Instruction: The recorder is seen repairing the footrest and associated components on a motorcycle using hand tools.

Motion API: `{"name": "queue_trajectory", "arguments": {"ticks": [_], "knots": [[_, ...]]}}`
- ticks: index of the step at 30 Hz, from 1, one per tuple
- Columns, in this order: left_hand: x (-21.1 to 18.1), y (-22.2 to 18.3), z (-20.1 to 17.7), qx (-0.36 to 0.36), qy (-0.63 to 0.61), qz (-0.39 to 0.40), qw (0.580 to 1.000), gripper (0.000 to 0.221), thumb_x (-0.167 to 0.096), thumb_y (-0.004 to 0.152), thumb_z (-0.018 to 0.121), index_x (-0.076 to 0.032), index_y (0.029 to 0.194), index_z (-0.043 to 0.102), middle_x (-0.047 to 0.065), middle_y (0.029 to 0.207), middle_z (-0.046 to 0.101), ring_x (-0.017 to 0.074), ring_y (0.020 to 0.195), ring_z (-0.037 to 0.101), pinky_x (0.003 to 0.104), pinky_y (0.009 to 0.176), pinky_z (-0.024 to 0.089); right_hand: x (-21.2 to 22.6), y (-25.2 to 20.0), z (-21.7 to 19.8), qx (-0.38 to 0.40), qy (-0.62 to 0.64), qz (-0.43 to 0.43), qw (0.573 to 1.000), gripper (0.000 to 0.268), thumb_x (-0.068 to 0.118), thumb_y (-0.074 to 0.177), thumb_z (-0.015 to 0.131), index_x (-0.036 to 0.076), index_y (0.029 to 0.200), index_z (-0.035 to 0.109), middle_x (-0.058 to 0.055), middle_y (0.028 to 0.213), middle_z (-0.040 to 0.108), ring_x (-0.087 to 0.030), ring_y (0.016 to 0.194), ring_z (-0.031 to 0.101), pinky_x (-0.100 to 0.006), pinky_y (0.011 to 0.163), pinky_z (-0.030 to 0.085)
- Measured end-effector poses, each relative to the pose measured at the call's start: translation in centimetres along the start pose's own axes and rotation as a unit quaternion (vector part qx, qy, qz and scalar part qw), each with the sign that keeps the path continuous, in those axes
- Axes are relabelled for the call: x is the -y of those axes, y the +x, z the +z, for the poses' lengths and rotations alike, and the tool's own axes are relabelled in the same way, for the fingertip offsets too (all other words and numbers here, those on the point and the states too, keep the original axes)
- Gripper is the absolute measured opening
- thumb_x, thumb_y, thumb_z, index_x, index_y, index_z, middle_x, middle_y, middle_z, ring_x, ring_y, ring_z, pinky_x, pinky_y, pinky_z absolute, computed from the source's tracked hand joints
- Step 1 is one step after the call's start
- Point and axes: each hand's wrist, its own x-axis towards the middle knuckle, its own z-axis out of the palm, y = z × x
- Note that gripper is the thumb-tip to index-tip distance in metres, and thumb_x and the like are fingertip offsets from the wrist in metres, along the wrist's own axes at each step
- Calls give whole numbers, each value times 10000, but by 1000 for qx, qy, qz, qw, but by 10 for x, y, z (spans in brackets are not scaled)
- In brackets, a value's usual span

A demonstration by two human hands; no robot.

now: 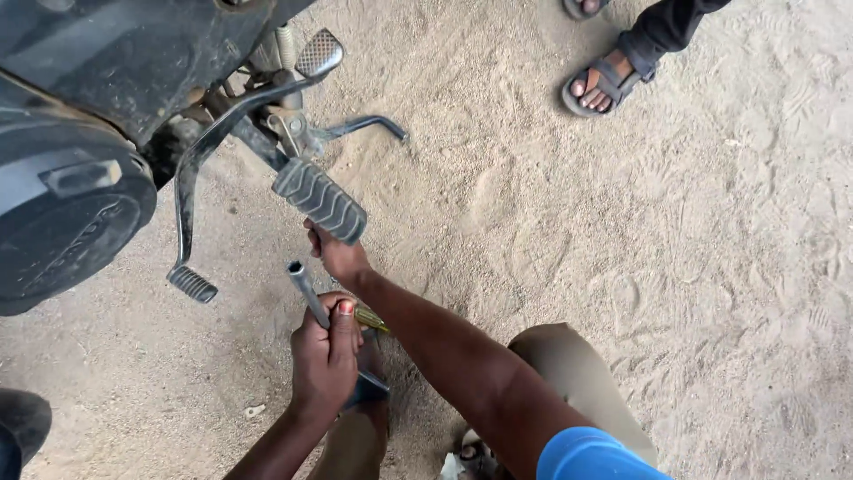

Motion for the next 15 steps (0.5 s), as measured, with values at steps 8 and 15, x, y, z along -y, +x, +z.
{"name": "queue_trajectory", "arguments": {"ticks": [8, 15], "knots": [[-14, 3, -19, -66, 102, 67, 990, 194, -213, 1082, 541, -43, 1062, 632, 54, 633, 575, 112, 558, 579, 306, 519, 470, -309, 195, -115, -51, -495, -173, 850, 440, 333, 1069, 534, 40, 1396, 552, -144, 1305, 657, -294, 1149, 594, -370, 1015, 449], [-12, 15, -29, -46, 117, 62, 990, 195, -229, 1091, 515, -66, 1049, 614, 45, 571, 529, 152, 434, 502, 352, 420, 370, -108, 104, -109, 55, -202, -174, 962, 432, 223, 1016, 584, 54, 1408, 525, -133, 1248, 669, -262, 1099, 631, -352, 973, 502]]}}
